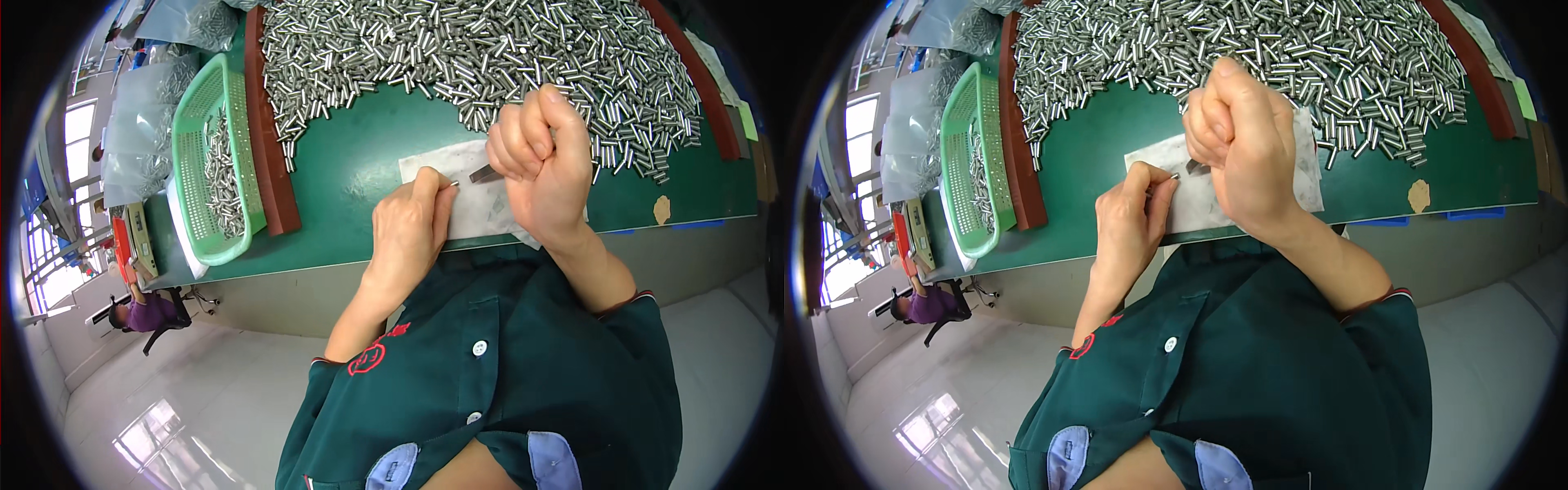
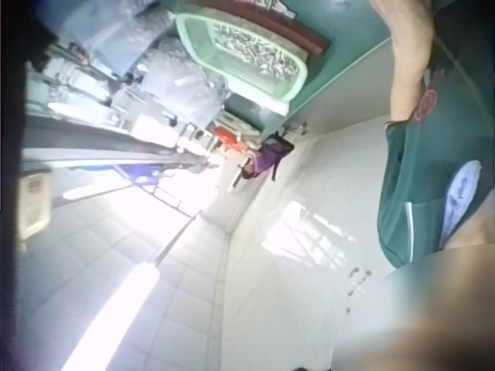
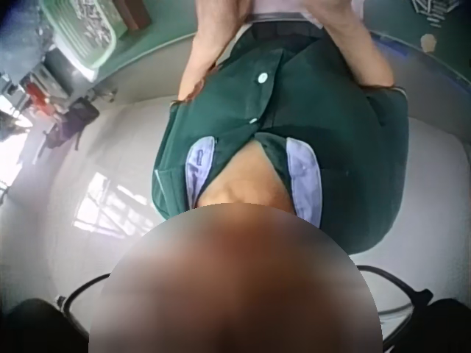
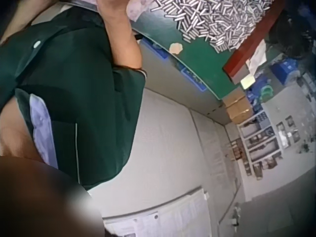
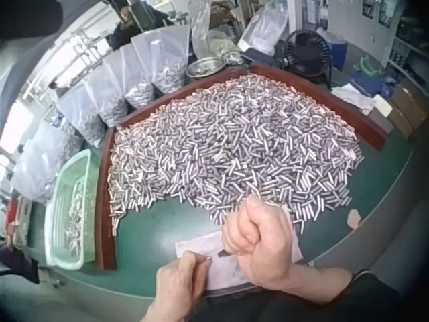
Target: Cleaning and inspecting small metal pins using a handheld scraper tool on a workbench.
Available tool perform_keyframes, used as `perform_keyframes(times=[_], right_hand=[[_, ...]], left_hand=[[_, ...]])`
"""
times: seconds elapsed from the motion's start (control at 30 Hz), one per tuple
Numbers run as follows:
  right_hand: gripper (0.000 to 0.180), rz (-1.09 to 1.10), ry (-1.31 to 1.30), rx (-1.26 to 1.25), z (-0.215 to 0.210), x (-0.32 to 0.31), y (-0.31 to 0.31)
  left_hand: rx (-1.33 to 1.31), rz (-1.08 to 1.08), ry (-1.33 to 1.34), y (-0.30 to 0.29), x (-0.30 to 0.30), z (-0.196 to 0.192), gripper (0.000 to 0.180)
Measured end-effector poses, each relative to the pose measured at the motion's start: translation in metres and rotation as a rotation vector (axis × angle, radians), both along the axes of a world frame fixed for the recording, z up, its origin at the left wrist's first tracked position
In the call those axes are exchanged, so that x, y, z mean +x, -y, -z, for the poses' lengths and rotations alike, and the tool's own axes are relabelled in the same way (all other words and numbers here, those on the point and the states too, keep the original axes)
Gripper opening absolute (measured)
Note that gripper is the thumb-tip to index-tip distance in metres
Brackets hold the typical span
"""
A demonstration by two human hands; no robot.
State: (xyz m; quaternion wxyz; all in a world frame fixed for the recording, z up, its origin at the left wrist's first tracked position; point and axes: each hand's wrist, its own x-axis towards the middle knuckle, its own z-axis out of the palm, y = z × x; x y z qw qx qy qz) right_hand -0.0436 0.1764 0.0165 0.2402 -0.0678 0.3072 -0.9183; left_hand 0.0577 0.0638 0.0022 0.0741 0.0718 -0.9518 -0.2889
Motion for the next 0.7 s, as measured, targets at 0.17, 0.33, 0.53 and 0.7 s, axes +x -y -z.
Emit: perform_keyframes(times=[0.17,0.33,0.53,0.7], right_hand=[[0.037,-0.032,-0.003,0.08,0.007,0.005,0.004],[0.038,-0.031,-0.036,0.076,0.009,0.006,0.006],[0.039,-0.016,-0.007,0.008,0.01,0.007,0.009],[0.04,-0.019,-0.013,0.007,0.011,0.006,0.009]], left_hand=[[0.03,-0.035,-0.024,-0.005,-0.001,0.001,0.011],[0.039,-0.042,-0.047,-0.004,-0.002,0.002,0.011],[0.036,-0.059,-0.058,-0.005,-0.001,0.0,0.012],[0.043,-0.058,-0.062,-0.005,-0.002,0.001,0.011]])
